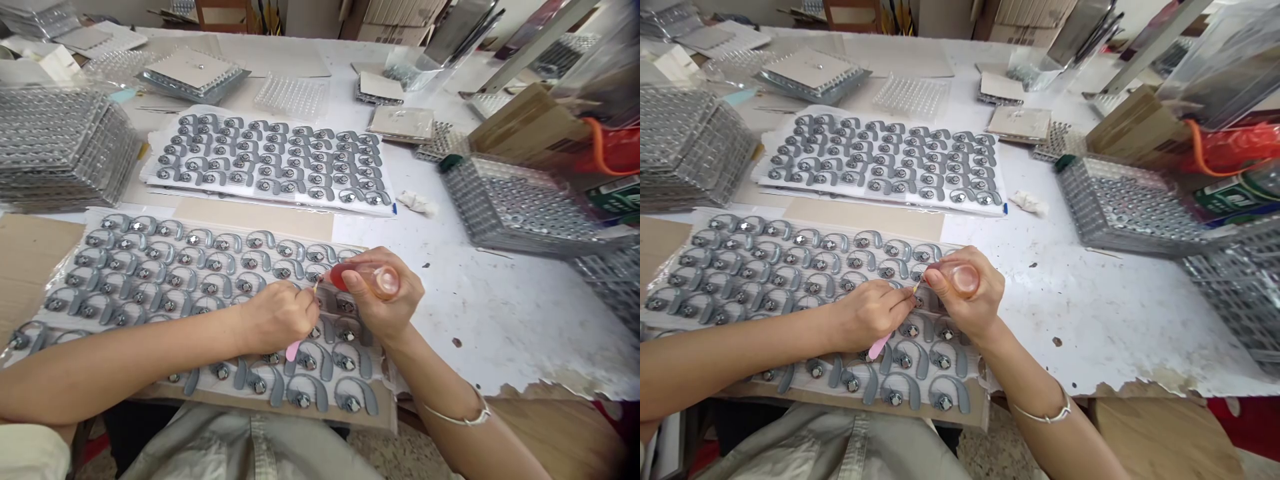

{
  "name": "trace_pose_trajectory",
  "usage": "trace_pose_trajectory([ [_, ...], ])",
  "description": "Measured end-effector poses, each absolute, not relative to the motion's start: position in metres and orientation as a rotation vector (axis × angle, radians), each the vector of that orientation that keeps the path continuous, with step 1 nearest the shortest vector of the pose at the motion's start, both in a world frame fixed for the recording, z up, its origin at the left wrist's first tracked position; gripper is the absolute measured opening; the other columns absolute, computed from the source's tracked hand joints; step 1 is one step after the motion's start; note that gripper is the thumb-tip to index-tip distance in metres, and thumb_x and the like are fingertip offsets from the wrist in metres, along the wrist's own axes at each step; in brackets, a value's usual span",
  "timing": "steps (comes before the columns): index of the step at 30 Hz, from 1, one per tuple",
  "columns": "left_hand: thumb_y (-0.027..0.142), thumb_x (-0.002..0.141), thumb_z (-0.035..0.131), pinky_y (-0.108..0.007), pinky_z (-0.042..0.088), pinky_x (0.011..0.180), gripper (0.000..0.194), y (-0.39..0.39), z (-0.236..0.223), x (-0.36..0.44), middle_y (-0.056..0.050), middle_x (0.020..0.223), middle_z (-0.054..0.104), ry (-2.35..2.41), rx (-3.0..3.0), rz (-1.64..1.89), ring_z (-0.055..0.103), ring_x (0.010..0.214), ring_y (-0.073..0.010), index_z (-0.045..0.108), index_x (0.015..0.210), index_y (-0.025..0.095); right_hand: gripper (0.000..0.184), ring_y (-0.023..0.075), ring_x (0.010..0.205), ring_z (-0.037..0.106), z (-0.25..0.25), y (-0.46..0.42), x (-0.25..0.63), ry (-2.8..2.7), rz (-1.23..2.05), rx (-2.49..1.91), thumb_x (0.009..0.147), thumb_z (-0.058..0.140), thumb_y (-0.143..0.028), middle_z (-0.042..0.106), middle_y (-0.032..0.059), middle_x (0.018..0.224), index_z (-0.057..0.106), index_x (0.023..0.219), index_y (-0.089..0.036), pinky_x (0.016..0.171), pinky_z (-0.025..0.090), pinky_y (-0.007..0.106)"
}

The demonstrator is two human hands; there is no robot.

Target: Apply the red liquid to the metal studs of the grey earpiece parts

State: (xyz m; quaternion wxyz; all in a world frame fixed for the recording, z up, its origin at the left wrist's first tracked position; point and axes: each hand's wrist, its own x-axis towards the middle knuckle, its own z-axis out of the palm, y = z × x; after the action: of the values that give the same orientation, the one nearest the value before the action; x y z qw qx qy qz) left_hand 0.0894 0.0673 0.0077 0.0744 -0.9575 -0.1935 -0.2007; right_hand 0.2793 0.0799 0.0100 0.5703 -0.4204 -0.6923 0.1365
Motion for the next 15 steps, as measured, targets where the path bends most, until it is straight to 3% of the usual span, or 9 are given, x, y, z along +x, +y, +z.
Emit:
trace_pose_trajectory([
  [15, 0.003, 0.086, 0.044, -0.034, 0.057, 0.057, 0.020, 0.0665, 0.0075, 0.0890, -0.016, 0.080, 0.069, -0.571, -2.882, -0.579, 0.067, 0.066, -0.0220, 0.063, 0.084, 0.006, 0.014, 0.0142, 0.061, 0.059, 0.0111, 0.0808, 0.2791, -1.619, 0.313, -0.962, 0.082, 0.073, -0.026, 0.064, 0.0013, 0.072, 0.062, 0.080, -0.018, 0.056, 0.051, 0.028],
])
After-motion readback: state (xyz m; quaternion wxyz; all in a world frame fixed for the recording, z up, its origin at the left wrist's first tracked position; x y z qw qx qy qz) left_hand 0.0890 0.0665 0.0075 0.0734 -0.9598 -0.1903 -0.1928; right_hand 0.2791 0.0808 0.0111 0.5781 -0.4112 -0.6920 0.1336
